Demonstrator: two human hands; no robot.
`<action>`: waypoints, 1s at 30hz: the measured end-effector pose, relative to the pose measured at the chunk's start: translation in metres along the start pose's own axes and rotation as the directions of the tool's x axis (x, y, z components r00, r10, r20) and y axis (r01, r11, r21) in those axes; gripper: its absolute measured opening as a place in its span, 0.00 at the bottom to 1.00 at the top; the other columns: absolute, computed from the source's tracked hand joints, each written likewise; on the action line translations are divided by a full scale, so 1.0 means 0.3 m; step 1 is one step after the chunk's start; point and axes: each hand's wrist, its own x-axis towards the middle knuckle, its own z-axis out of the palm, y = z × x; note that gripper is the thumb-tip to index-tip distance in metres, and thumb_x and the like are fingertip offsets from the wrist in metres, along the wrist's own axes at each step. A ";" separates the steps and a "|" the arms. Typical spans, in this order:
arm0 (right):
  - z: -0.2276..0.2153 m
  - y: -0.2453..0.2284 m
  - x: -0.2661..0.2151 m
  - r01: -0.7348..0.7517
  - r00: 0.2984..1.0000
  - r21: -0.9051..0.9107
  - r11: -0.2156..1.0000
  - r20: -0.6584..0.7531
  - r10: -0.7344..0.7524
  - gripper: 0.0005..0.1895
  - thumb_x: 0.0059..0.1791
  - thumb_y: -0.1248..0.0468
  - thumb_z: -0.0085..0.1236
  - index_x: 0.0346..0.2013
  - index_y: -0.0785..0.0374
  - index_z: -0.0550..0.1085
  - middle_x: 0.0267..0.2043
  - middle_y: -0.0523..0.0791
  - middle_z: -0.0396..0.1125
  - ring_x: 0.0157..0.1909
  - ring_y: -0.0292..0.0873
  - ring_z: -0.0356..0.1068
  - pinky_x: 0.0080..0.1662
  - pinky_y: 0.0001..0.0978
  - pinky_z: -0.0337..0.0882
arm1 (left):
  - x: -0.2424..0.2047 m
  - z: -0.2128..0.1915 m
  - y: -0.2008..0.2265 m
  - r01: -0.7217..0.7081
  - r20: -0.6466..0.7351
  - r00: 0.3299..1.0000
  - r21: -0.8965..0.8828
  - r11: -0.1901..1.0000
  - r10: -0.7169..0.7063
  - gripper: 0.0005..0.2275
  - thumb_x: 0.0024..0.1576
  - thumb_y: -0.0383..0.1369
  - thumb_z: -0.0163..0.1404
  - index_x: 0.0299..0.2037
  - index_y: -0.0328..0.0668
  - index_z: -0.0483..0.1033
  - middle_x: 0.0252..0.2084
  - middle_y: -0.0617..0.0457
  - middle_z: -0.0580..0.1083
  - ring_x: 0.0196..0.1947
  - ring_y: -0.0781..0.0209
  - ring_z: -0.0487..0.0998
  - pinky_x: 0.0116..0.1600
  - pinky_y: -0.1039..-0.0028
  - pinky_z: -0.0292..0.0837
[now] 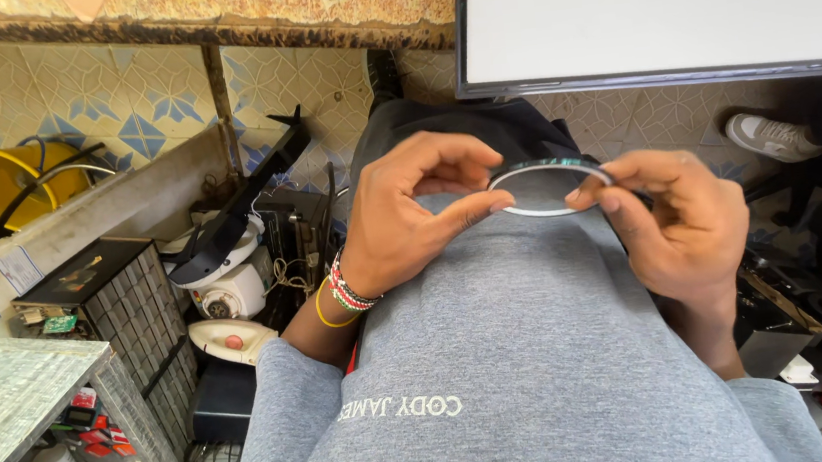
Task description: The person picks up a circular seal ring and places it into the edge of a white rectangular panel. They press the ring into the seam along the edge, then repeat the process with another ring on a different section of the panel edge.
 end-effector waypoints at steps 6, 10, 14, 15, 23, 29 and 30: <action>0.015 0.038 0.002 -0.010 1.000 0.163 0.987 0.007 0.009 0.17 0.58 0.66 0.52 0.57 0.76 0.67 0.41 0.54 0.71 0.43 0.48 0.79 0.46 0.28 0.75 | -0.005 0.014 -0.029 -0.080 0.022 0.997 0.057 0.995 0.079 0.08 0.54 0.37 0.62 0.39 0.44 0.83 0.36 0.54 0.82 0.34 0.71 0.82 0.41 0.84 0.79; 0.028 0.014 0.028 -0.001 0.999 0.010 1.000 0.038 0.001 0.17 0.56 0.64 0.56 0.53 0.78 0.75 0.33 0.50 0.73 0.37 0.40 0.72 0.46 0.29 0.70 | -0.003 0.022 -0.053 -0.169 0.066 0.984 0.075 0.983 0.164 0.07 0.56 0.37 0.61 0.40 0.46 0.84 0.37 0.55 0.82 0.33 0.69 0.82 0.41 0.82 0.76; 0.050 0.029 0.048 0.040 0.999 0.027 0.999 0.031 -0.041 0.13 0.59 0.62 0.50 0.44 0.71 0.76 0.25 0.45 0.67 0.30 0.38 0.66 0.40 0.28 0.65 | -0.002 0.015 -0.034 -0.199 0.096 0.976 0.026 0.980 0.196 0.08 0.57 0.35 0.61 0.43 0.45 0.82 0.38 0.55 0.82 0.36 0.68 0.82 0.45 0.80 0.77; 0.057 0.039 0.048 0.018 1.000 0.086 0.996 0.007 -0.019 0.14 0.60 0.62 0.50 0.43 0.72 0.75 0.25 0.47 0.68 0.29 0.38 0.67 0.39 0.26 0.65 | -0.003 0.011 -0.027 -0.168 0.115 0.979 -0.014 0.986 0.169 0.09 0.56 0.35 0.61 0.45 0.45 0.82 0.38 0.54 0.82 0.37 0.68 0.82 0.46 0.81 0.80; 0.063 0.071 0.045 0.049 0.999 0.192 0.980 -0.019 -0.047 0.13 0.59 0.62 0.49 0.43 0.73 0.74 0.25 0.48 0.65 0.26 0.38 0.66 0.37 0.25 0.65 | -0.002 0.016 -0.029 -0.159 0.079 0.984 -0.012 0.987 0.160 0.08 0.57 0.35 0.61 0.42 0.44 0.82 0.37 0.53 0.82 0.35 0.68 0.82 0.45 0.82 0.82; 0.049 0.054 0.046 0.142 0.990 0.038 0.989 0.004 -0.142 0.14 0.59 0.61 0.49 0.43 0.71 0.76 0.24 0.46 0.65 0.28 0.38 0.63 0.37 0.28 0.63 | 0.003 0.020 -0.037 -0.189 0.056 0.980 0.005 0.982 0.189 0.07 0.57 0.35 0.60 0.42 0.45 0.83 0.39 0.54 0.82 0.35 0.68 0.82 0.44 0.81 0.79; 0.046 0.055 0.045 0.147 0.989 0.031 0.989 0.009 -0.147 0.14 0.59 0.60 0.49 0.43 0.70 0.76 0.25 0.46 0.65 0.26 0.38 0.63 0.34 0.26 0.63 | 0.004 0.019 -0.040 -0.204 0.057 0.978 0.019 0.979 0.203 0.06 0.58 0.34 0.61 0.42 0.45 0.83 0.40 0.55 0.82 0.35 0.68 0.82 0.44 0.81 0.78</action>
